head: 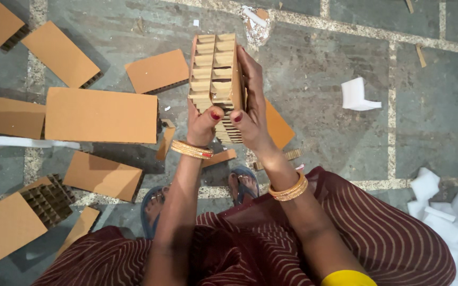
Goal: The person assembles small cardboard pieces into a structured box-like object. They pick up flat and corrugated cardboard pieces from the floor, align them, and press them together to form a container.
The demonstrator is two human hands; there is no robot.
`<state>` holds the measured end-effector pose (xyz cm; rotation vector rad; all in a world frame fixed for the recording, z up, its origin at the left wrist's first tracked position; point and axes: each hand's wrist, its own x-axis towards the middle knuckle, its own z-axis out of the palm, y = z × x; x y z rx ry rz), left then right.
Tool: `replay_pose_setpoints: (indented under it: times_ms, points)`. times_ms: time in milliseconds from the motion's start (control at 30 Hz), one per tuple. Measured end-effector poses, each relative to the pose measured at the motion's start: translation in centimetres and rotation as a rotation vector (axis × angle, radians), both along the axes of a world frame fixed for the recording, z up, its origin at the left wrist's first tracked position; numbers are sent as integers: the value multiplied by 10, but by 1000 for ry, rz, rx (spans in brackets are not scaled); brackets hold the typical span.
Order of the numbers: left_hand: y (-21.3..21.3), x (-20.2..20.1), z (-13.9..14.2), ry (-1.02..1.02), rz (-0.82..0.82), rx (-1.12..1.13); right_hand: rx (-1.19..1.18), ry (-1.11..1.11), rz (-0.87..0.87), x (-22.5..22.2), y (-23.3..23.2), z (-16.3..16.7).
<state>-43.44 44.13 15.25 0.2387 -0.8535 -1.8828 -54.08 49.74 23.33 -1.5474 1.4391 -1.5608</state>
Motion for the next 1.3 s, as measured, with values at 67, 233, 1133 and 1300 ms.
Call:
replay_pose_setpoints:
  times_ms: [67,233,1133,1300]
  points:
    - [1,1,1,5,-16,-1,8,-20,-11,2,0,2]
    - [2,1,0,30,-39,11,22,-60,-14,3,2,6]
    - [2,-4,-24,-9,-116,1,-27,6,-82,3,5,3]
    - [2,-5,-40,-34,-84,-25,-25,60,-96,3,6,4]
